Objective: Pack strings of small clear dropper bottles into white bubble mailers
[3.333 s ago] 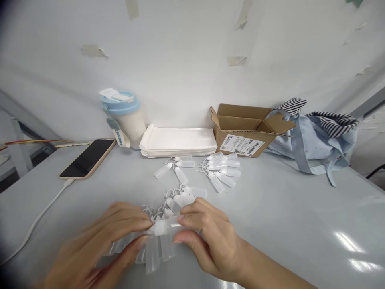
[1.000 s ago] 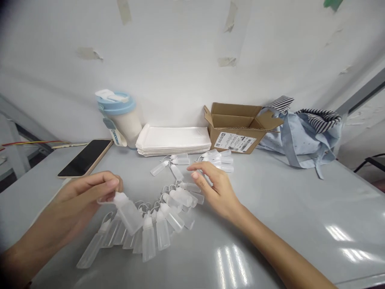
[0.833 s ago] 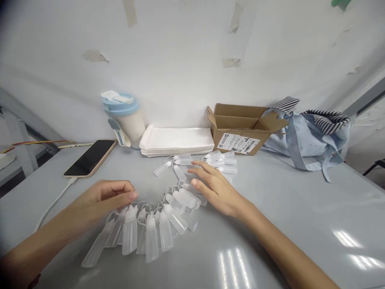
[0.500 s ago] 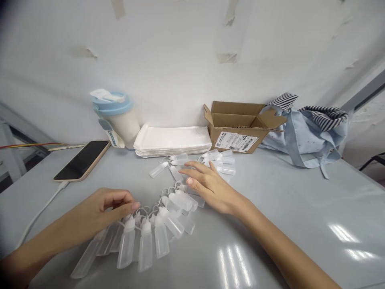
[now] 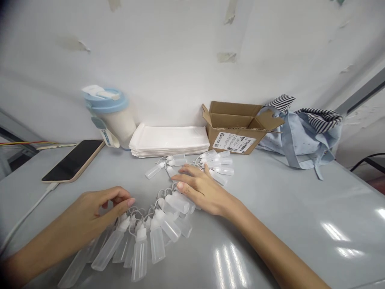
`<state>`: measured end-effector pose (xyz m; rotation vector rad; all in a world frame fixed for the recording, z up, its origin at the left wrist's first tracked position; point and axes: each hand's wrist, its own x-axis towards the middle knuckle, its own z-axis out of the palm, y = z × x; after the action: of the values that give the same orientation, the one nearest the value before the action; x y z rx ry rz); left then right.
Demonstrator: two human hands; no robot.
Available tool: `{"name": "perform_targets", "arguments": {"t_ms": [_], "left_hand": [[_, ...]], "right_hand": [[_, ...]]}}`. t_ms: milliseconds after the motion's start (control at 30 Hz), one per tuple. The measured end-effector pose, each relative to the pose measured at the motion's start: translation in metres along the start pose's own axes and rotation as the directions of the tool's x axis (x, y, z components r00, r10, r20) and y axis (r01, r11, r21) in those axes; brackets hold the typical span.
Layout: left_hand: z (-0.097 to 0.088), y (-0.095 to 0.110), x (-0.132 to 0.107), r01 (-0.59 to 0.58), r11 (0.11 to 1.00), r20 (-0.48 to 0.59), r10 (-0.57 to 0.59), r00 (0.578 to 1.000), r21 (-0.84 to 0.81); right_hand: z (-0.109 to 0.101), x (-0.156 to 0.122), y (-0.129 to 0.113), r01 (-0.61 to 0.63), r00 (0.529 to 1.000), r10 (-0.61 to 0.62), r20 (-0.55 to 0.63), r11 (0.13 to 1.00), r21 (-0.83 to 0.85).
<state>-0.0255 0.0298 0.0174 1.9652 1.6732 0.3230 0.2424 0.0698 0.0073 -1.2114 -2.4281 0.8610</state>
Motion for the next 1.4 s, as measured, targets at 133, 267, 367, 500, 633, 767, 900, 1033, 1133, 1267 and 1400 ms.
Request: {"name": "perform_targets", "arguments": {"t_ms": [133, 267, 367, 500, 633, 767, 900, 1033, 1133, 1267, 1400], "left_hand": [[0.001, -0.001, 0.001, 0.029, 1.0, -0.024, -0.029, 0.999, 0.002], [0.004, -0.002, 0.002, 0.056, 0.998, -0.079, -0.055, 0.995, 0.018], [0.006, -0.002, 0.002, 0.049, 0.998, -0.144, -0.044, 0.989, 0.03], [0.007, 0.0, 0.001, 0.026, 1.0, -0.201, -0.028, 0.979, -0.01], [0.009, 0.001, -0.002, -0.046, 0.999, -0.259, 0.037, 0.965, -0.026], [0.015, 0.003, -0.007, -0.236, 0.971, -0.306, 0.235, 0.923, 0.033], [0.024, 0.004, -0.01, -0.432, 0.888, -0.294, 0.46, 0.838, 0.158], [0.026, 0.004, -0.009, -0.498, 0.849, -0.297, 0.528, 0.796, 0.177], [0.023, 0.005, -0.009, -0.497, 0.851, -0.303, 0.526, 0.795, 0.171], [0.018, 0.009, -0.01, -0.536, 0.828, -0.277, 0.561, 0.78, 0.165], [0.018, 0.012, -0.011, -0.555, 0.82, -0.254, 0.572, 0.78, 0.142]], "right_hand": [[-0.001, 0.003, -0.003, 0.018, 1.0, -0.017, 0.015, 0.998, -0.054], [0.003, 0.003, 0.001, 0.045, 0.998, -0.048, -0.031, 0.994, -0.097], [0.007, 0.001, 0.009, 0.094, 0.978, -0.118, -0.172, 0.986, -0.139], [0.008, -0.006, 0.012, 0.147, 0.91, -0.206, -0.361, 0.972, -0.184], [0.009, -0.012, 0.003, 0.211, 0.816, -0.298, -0.495, 0.951, -0.225], [0.014, -0.017, -0.009, 0.305, 0.704, -0.447, -0.552, 0.892, -0.332], [0.016, -0.021, -0.02, 0.378, 0.638, -0.563, -0.526, 0.824, -0.423], [0.016, -0.026, -0.03, 0.424, 0.617, -0.616, -0.489, 0.784, -0.453], [0.016, -0.028, -0.034, 0.444, 0.602, -0.642, -0.475, 0.764, -0.468], [0.018, -0.029, -0.034, 0.446, 0.591, -0.639, -0.492, 0.767, -0.462], [0.021, -0.029, -0.035, 0.477, 0.595, -0.624, -0.507, 0.781, -0.403]]}}
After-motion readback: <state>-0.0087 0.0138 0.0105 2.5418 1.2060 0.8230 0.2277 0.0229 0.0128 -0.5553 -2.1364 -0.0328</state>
